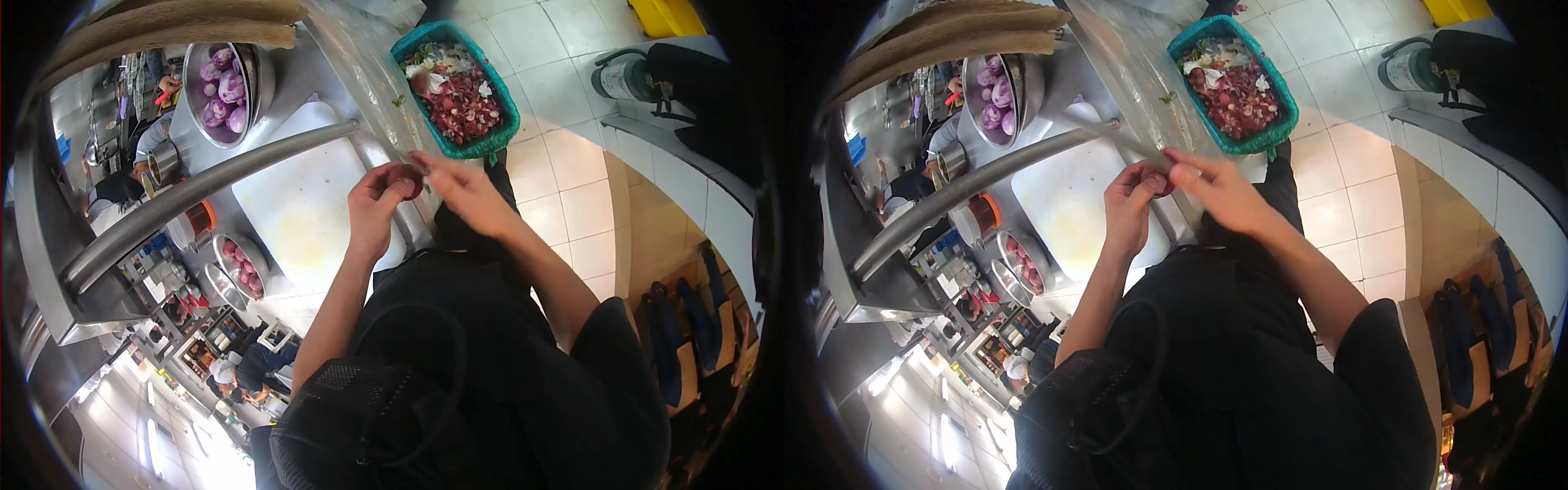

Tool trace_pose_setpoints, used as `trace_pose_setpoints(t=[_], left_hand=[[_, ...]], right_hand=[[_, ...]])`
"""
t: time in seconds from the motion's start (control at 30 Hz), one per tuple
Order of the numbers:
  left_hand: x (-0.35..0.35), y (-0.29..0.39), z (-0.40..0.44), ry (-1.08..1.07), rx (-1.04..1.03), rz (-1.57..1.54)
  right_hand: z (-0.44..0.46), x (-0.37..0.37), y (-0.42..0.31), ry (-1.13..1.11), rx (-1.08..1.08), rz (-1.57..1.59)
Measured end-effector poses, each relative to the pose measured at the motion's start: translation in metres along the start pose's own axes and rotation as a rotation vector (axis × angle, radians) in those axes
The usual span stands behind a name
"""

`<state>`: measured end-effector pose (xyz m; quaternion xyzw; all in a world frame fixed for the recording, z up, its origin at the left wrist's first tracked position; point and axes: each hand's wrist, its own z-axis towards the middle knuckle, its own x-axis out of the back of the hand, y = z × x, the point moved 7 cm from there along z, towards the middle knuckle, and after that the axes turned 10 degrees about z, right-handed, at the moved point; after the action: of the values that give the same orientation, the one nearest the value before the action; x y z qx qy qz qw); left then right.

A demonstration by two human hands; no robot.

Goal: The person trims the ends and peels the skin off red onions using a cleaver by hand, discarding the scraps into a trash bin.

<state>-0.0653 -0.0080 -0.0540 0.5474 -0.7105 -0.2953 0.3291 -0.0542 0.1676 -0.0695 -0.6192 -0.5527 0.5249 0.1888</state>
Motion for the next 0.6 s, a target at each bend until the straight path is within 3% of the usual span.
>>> trace_pose_setpoints(t=[0.03, 0.17, 0.23, 0.27, 0.33, 0.5, 0.6], left_hand=[[-0.005, 0.002, -0.002, 0.011, -0.011, -0.038], [-0.007, 0.003, -0.003, 0.0, -0.001, -0.1], [-0.011, 0.008, -0.004, -0.011, 0.038, -0.141], [-0.011, 0.011, -0.004, 0.003, 0.059, -0.179], [-0.012, 0.011, -0.003, 0.018, 0.077, -0.215], [-0.009, 0.004, 0.002, -0.025, -0.124, -0.173], [-0.008, 0.003, 0.001, -0.055, -0.153, -0.174]], right_hand=[[0.008, 0.008, 0.008, 0.043, -0.005, 0.283], [0.017, 0.033, 0.027, -0.009, -0.246, 0.281], [0.017, 0.027, 0.016, 0.057, 0.01, 0.157], [0.012, 0.022, 0.017, 0.061, 0.009, 0.157], [-0.002, 0.012, -0.002, 0.11, 0.239, -0.169], [-0.022, -0.01, -0.028, -0.063, -0.023, -0.472], [-0.022, -0.013, -0.026, -0.015, 0.07, -0.586]])
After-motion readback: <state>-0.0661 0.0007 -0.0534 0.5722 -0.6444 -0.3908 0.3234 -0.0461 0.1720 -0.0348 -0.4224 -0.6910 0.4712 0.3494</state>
